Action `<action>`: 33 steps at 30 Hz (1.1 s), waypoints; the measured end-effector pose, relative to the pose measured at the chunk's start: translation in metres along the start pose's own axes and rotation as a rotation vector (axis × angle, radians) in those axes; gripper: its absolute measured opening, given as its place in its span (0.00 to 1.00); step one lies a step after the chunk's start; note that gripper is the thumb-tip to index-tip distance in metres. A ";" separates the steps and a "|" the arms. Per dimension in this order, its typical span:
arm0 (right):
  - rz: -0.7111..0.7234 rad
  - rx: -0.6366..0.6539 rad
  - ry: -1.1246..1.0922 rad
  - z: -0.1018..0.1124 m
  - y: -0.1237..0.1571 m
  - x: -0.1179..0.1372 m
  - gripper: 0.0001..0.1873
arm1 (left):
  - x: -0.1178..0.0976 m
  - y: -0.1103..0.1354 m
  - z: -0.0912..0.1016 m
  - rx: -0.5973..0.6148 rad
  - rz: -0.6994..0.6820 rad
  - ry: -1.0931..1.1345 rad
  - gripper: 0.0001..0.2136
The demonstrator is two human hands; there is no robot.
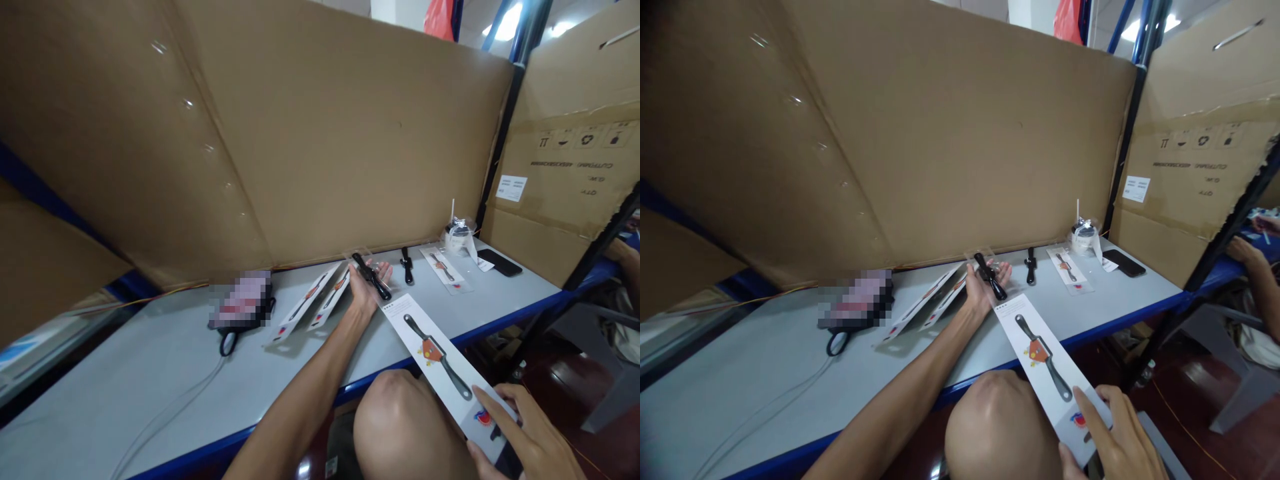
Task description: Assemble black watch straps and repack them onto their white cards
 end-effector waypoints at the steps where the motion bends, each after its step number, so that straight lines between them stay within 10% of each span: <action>1: 0.008 0.001 -0.002 0.000 0.001 0.000 0.23 | 0.000 0.000 -0.001 0.002 -0.005 0.001 0.27; 33: 0.056 -0.013 -0.013 0.000 -0.011 0.006 0.19 | -0.003 0.002 -0.001 -0.031 0.024 -0.008 0.27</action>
Point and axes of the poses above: each hand's wrist, its own y-axis away from the middle knuckle, its own z-axis out of the back of the hand, x = y × z, the point moved 3 cm from there along -y, towards the middle knuckle, and after that the axes turned 3 degrees about -z, right-handed, at the moved point
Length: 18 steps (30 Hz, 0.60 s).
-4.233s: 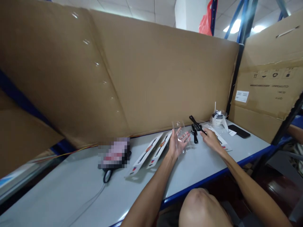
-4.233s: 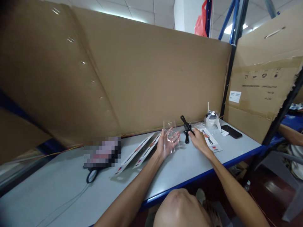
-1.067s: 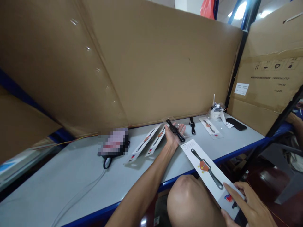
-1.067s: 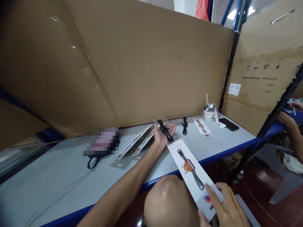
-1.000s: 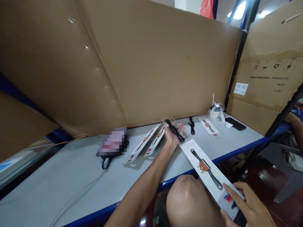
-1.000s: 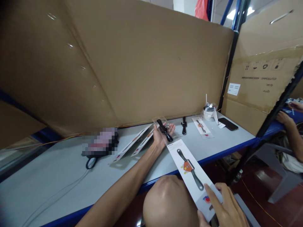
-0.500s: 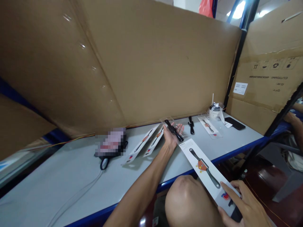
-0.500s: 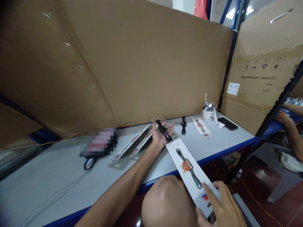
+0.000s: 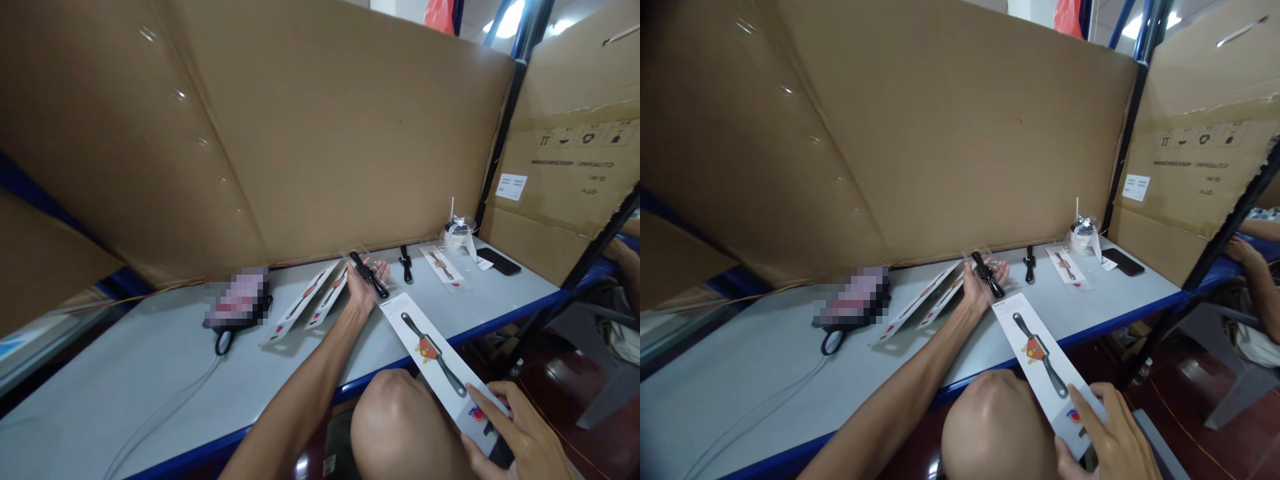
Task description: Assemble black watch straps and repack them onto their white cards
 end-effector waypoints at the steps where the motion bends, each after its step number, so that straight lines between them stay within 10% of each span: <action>1: -0.003 0.003 -0.007 0.000 0.000 -0.001 0.20 | 0.000 -0.001 0.000 0.001 0.002 0.000 0.27; 18: -0.036 0.001 -0.001 -0.001 0.003 -0.004 0.20 | -0.001 0.001 -0.002 0.018 0.013 -0.010 0.28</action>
Point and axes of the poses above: each hand's wrist, its own y-axis away from the middle knuckle, its own z-axis out of the back of the hand, x = y × z, the point moved 3 cm from there along -y, towards the middle knuckle, and after that the axes turned 3 degrees about -z, right-handed, at the moved point
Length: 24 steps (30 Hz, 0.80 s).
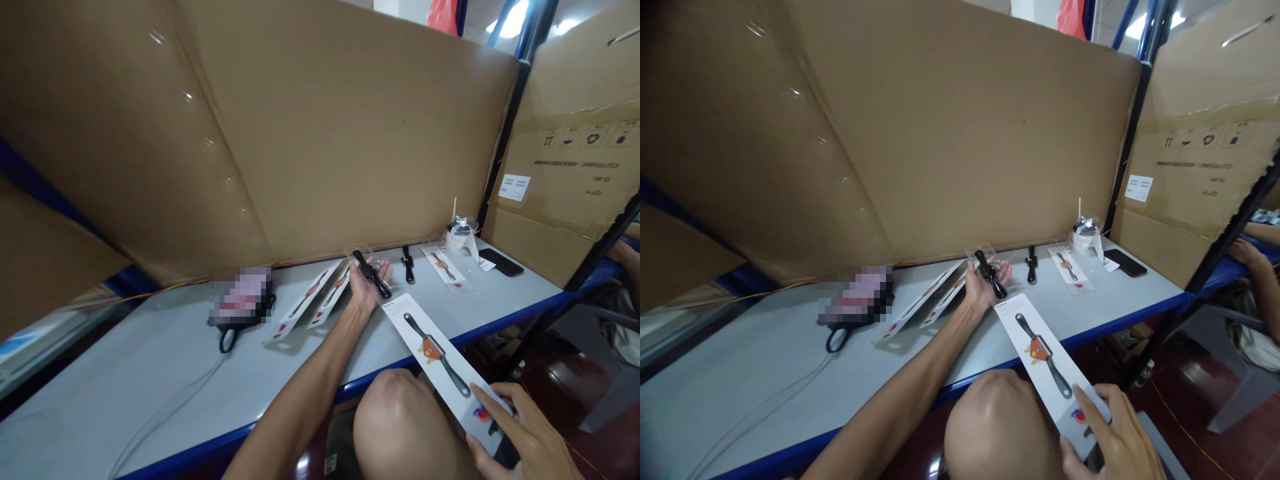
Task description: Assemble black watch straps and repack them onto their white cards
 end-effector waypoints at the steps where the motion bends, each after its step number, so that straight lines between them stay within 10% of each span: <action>1: 0.006 -0.003 -0.001 0.001 0.000 0.000 0.20 | 0.000 0.000 0.000 0.000 0.001 -0.001 0.28; 24: -0.007 -0.022 -0.027 -0.001 0.002 0.000 0.21 | -0.003 -0.002 0.001 -0.010 0.042 0.051 0.27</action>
Point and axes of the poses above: each hand's wrist, its own y-axis away from the middle knuckle, its own z-axis out of the back of the hand, x = y × z, the point moved 3 cm from there along -y, towards the middle knuckle, and after that the axes turned 3 degrees about -z, right-handed, at the moved point
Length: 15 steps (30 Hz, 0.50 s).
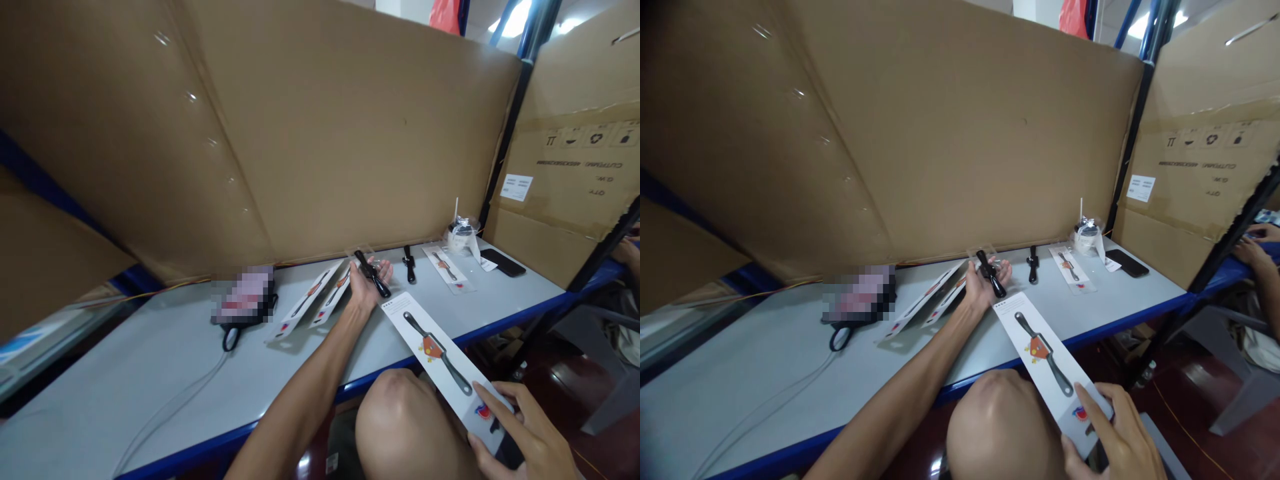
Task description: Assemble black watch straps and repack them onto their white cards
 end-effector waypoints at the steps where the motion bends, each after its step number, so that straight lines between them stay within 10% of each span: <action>1: -0.008 0.006 0.001 -0.001 0.001 -0.001 0.21 | 0.001 0.001 -0.001 0.004 0.001 -0.003 0.27; 15: -0.001 0.006 0.004 -0.001 0.007 -0.008 0.21 | 0.002 0.004 -0.001 0.022 0.015 -0.018 0.29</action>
Point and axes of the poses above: each hand's wrist, its own y-axis away from the middle knuckle, its own z-axis out of the back of the hand, x = y × z, the point moved 3 cm from there along -y, towards the middle knuckle, and after that the axes turned 3 degrees about -z, right-handed, at the moved point
